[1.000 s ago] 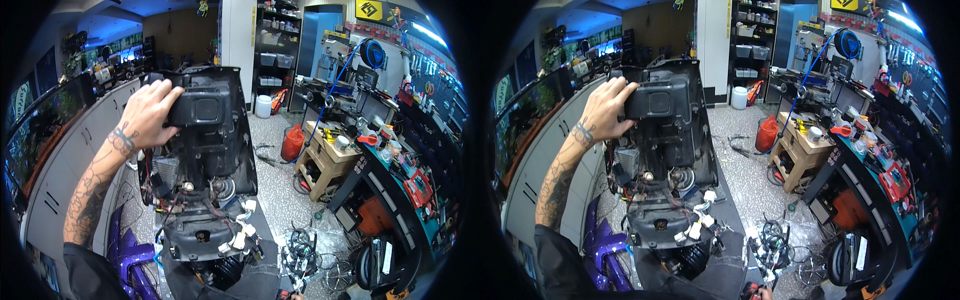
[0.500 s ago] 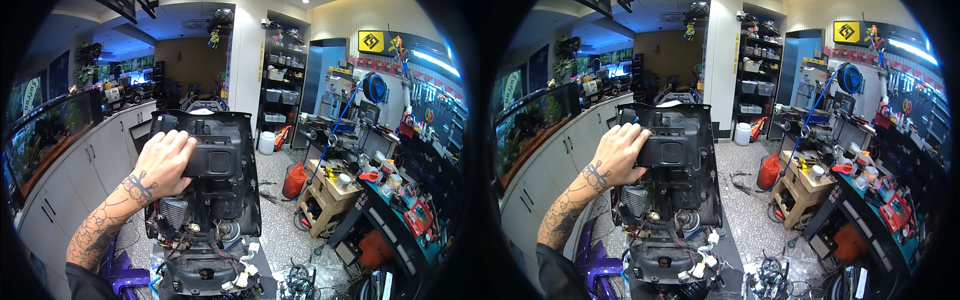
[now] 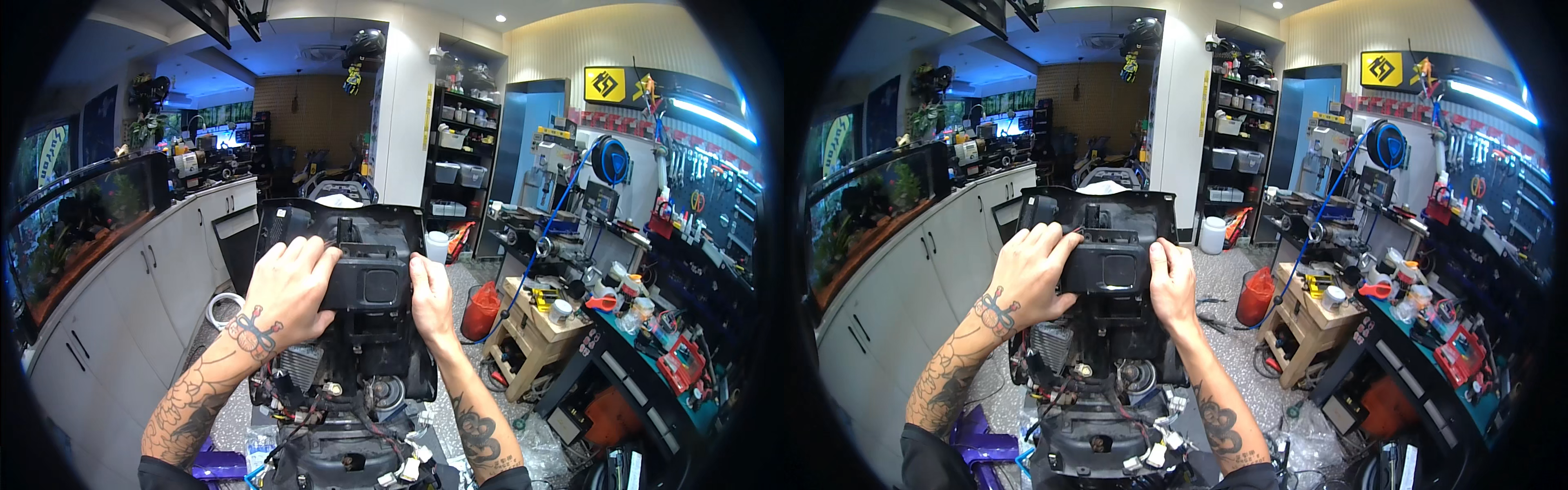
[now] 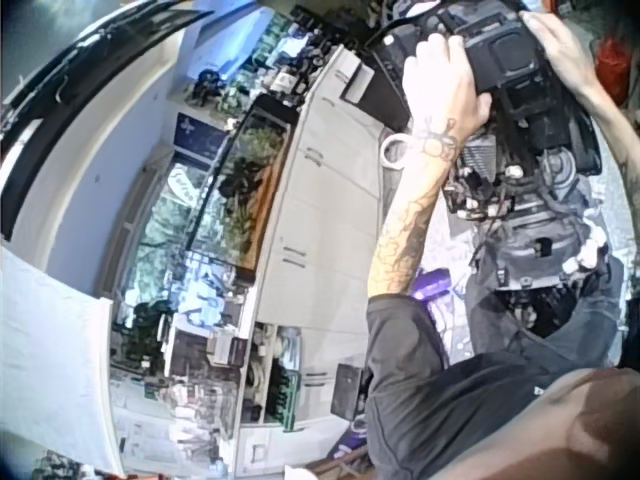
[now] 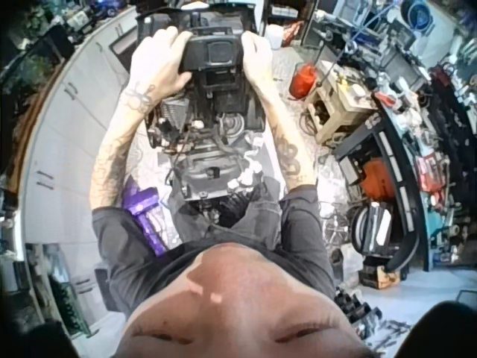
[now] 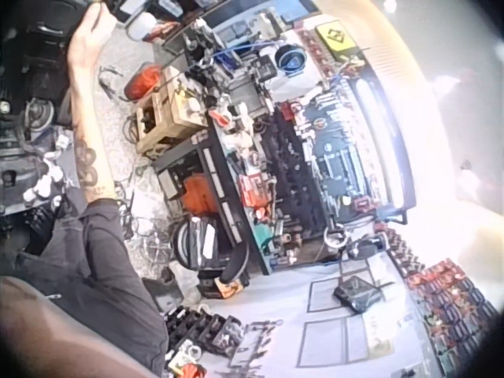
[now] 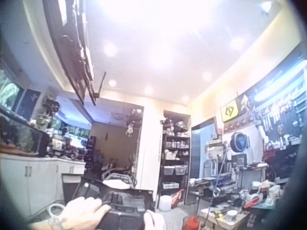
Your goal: The person assembles and secures a black plastic housing onto a motorcycle's internal electronics. They connect wiring harnesses, align the housing, and use a cordless drill to fasten screws. The person also wipes the motorcycle seat with a cloth and retrieves small parts from a tool cart.
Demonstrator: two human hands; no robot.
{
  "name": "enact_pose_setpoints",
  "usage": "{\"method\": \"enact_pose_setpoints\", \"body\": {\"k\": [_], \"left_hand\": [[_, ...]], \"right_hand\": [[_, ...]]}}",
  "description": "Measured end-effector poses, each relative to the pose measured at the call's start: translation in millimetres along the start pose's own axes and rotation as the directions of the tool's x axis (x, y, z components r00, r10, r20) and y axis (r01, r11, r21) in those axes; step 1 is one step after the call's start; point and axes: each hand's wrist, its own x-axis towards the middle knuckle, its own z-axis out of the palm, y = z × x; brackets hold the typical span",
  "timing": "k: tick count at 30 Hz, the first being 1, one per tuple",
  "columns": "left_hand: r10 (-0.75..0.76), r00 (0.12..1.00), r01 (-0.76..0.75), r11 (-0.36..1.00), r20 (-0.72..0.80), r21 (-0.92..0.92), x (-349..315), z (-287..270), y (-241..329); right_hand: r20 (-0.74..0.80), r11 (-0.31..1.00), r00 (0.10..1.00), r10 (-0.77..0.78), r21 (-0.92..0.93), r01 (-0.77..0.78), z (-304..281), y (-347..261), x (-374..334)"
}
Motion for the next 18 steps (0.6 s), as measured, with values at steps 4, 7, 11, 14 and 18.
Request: {"method": "enact_pose_setpoints", "body": {"k": [4,7,11,14,18], "left_hand": [[-0.030,0.999,0.029,0.999,-0.028,-0.043,-3,5,-3],[-0.022,0.998,0.017,0.997,-0.062,-0.073,-5,7,-4],[-0.041,0.998,0.036,0.992,-0.040,-0.120,-5,7,-5],[-0.045,0.997,0.034,0.985,-0.064,-0.168,-5,9,-6],[-0.062,0.994,0.042,0.976,-0.088,-0.215,-6,13,-6]], "right_hand": [[0.020,0.967,0.972,-0.236,0.104,0.232,11,1,-12],[0.113,0.971,0.983,-0.146,0.209,0.120,20,2,-15],[0.268,0.897,0.957,-0.107,0.441,-0.023,17,7,-11],[0.271,0.895,0.954,-0.130,0.447,-0.005,14,9,-8],[0.256,0.869,0.958,-0.131,0.495,-0.013,18,4,-11]]}}
